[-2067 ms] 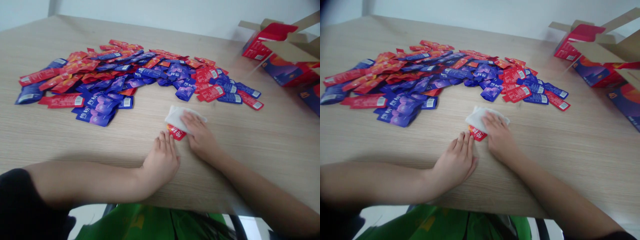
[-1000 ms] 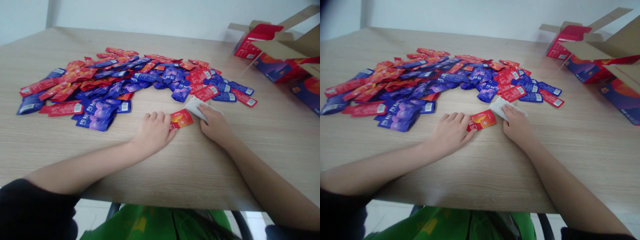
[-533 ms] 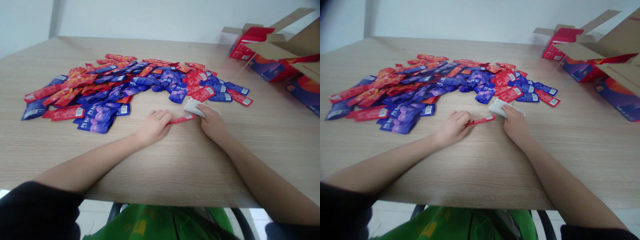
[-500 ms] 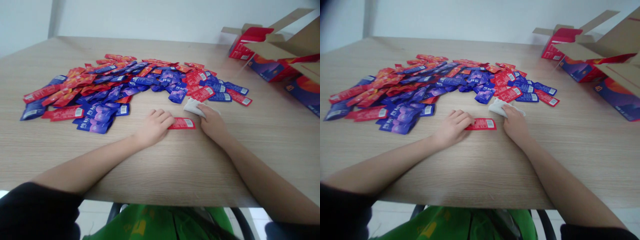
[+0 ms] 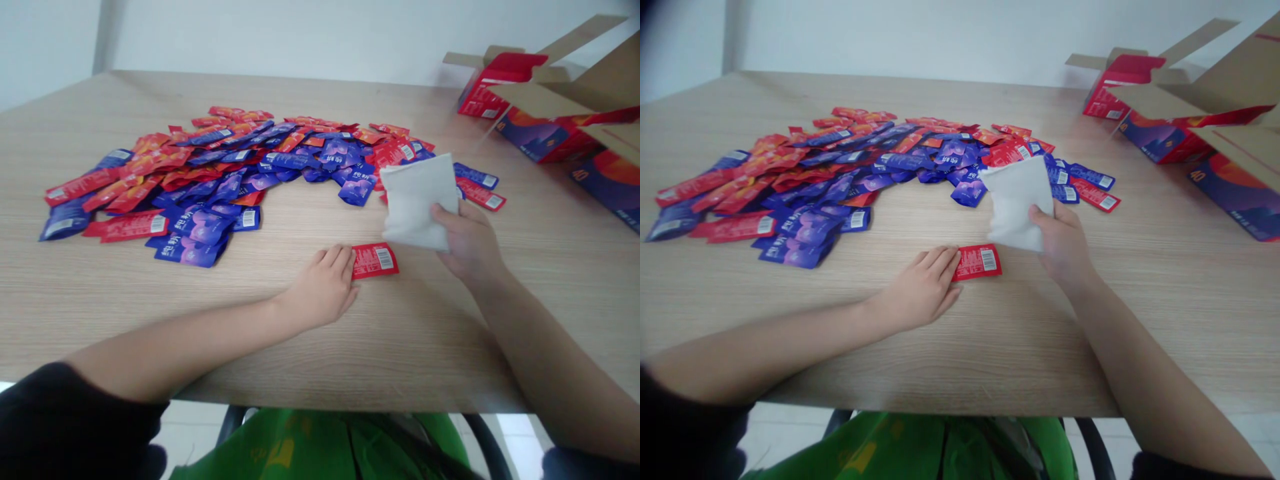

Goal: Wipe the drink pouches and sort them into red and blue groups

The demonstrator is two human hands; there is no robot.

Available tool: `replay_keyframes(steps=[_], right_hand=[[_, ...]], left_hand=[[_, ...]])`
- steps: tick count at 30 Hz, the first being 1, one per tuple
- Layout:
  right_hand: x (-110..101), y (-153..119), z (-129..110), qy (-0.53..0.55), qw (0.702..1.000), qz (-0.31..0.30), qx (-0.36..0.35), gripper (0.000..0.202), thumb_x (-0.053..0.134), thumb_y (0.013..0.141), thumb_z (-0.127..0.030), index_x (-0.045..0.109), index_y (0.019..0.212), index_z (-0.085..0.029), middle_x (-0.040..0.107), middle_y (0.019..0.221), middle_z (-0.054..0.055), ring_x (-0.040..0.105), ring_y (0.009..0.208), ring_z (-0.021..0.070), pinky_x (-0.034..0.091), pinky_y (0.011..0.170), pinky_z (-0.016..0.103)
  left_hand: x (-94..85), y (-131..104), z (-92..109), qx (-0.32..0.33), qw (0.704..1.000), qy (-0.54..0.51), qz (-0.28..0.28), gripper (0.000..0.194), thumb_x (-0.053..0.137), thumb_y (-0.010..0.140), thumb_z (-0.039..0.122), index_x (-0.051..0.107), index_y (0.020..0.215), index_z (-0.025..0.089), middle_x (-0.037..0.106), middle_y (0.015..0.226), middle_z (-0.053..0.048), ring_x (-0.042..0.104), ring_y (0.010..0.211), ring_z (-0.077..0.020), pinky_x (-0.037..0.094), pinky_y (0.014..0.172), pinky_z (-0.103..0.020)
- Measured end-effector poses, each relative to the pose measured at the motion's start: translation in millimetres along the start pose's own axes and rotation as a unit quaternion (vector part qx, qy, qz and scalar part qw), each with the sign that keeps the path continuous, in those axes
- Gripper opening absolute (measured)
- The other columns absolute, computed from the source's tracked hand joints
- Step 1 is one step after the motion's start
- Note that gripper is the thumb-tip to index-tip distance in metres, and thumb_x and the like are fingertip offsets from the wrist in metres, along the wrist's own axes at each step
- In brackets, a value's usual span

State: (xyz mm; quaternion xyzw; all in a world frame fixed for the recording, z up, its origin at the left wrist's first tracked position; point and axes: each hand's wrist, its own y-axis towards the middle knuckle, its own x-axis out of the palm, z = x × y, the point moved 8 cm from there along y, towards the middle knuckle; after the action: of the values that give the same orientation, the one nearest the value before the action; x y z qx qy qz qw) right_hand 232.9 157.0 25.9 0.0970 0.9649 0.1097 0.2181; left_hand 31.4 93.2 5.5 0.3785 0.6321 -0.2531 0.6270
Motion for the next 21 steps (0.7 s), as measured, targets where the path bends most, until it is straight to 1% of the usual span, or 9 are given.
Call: replay_keyframes(steps=[1,3,5,7,9,11,14,18,21], right_hand=[[9,-4,2,0.087,0.995,-0.019,0.046,0.04,0.049,0.09,-0.041,0.058,0.124,-0.022,0.071,0.114,0.009,0.069,0.099,0.029,0.057,0.084,0.049],[35,-17,11,0.209,0.966,-0.046,0.147,0.039,0.057,0.085,-0.044,0.06,0.117,-0.022,0.073,0.109,0.009,0.07,0.095,0.0292,0.059,0.079,0.047],[60,-29,20,0.245,0.944,-0.066,0.211,0.037,0.062,0.081,-0.041,0.061,0.113,-0.021,0.074,0.103,0.01,0.071,0.093,0.0301,0.06,0.075,0.046],[74,-35,30,0.252,0.936,-0.057,0.239,0.036,0.063,0.078,-0.035,0.061,0.111,-0.02,0.075,0.1,0.008,0.071,0.091,0.0298,0.06,0.074,0.046],[78,-36,37,0.24,0.942,-0.046,0.229,0.036,0.064,0.078,-0.035,0.062,0.112,-0.021,0.075,0.1,0.006,0.071,0.092,0.0283,0.06,0.077,0.044],[75,-33,41,0.222,0.952,-0.043,0.205,0.036,0.065,0.079,-0.036,0.062,0.112,-0.023,0.075,0.102,0.004,0.071,0.092,0.0266,0.06,0.078,0.043],[72,-31,45,0.218,0.952,-0.063,0.205,0.035,0.064,0.08,-0.037,0.063,0.112,-0.022,0.075,0.1,0.004,0.071,0.09,0.026,0.06,0.077,0.042],[70,-30,43,0.205,0.958,-0.068,0.191,0.036,0.064,0.08,-0.039,0.063,0.112,-0.022,0.074,0.101,0.004,0.07,0.092,0.0257,0.06,0.077,0.042],[71,-31,40,0.213,0.957,-0.062,0.186,0.037,0.064,0.08,-0.038,0.062,0.113,-0.023,0.074,0.101,0.003,0.07,0.091,0.0254,0.06,0.077,0.042]], left_hand=[[-0.1,0,0,-0.002,1.0,-0.006,-0.002,0.052,0.043,0.099,0.036,0.054,0.131,-0.004,0.054,0.135,-0.024,0.049,0.124,-0.0338,0.041,0.101,-0.042],[-0.1,1,-1,-0.007,1.0,-0.016,-0.009,0.05,0.042,0.099,0.033,0.054,0.131,-0.003,0.055,0.133,-0.023,0.05,0.124,-0.0334,0.041,0.101,-0.042],[-0.7,2,-1,-0.016,0.999,-0.02,-0.018,0.048,0.041,0.099,0.032,0.056,0.13,-0.002,0.058,0.13,-0.022,0.051,0.123,-0.0334,0.043,0.1,-0.042],[-1.5,-1,1,-0.035,0.999,-0.009,-0.029,0.047,0.041,0.099,0.03,0.054,0.131,-0.002,0.058,0.13,-0.023,0.051,0.124,-0.034,0.044,0.099,-0.044],[-2.0,-7,3,-0.068,0.997,0.017,-0.043,0.051,0.041,0.098,0.027,0.048,0.137,-0.004,0.053,0.138,-0.026,0.05,0.127,-0.0356,0.043,0.101,-0.046],[-1.3,-17,9,-0.092,0.993,0.042,-0.062,0.055,0.042,0.098,0.026,0.042,0.142,-0.006,0.045,0.145,-0.028,0.048,0.131,-0.038,0.044,0.102,-0.048],[-0.8,-32,23,-0.085,0.991,0.06,-0.088,0.057,0.045,0.097,0.026,0.041,0.144,-0.005,0.037,0.15,-0.028,0.044,0.135,-0.0405,0.048,0.098,-0.048],[-3.1,-43,28,-0.085,0.988,0.074,-0.102,0.06,0.049,0.095,0.03,0.042,0.144,-0.004,0.035,0.149,-0.029,0.042,0.135,-0.0425,0.048,0.099,-0.051],[-3.3,-44,30,-0.082,0.987,0.083,-0.109,0.058,0.05,0.094,0.029,0.045,0.141,-0.005,0.036,0.147,-0.03,0.044,0.134,-0.0435,0.051,0.096,-0.049]])
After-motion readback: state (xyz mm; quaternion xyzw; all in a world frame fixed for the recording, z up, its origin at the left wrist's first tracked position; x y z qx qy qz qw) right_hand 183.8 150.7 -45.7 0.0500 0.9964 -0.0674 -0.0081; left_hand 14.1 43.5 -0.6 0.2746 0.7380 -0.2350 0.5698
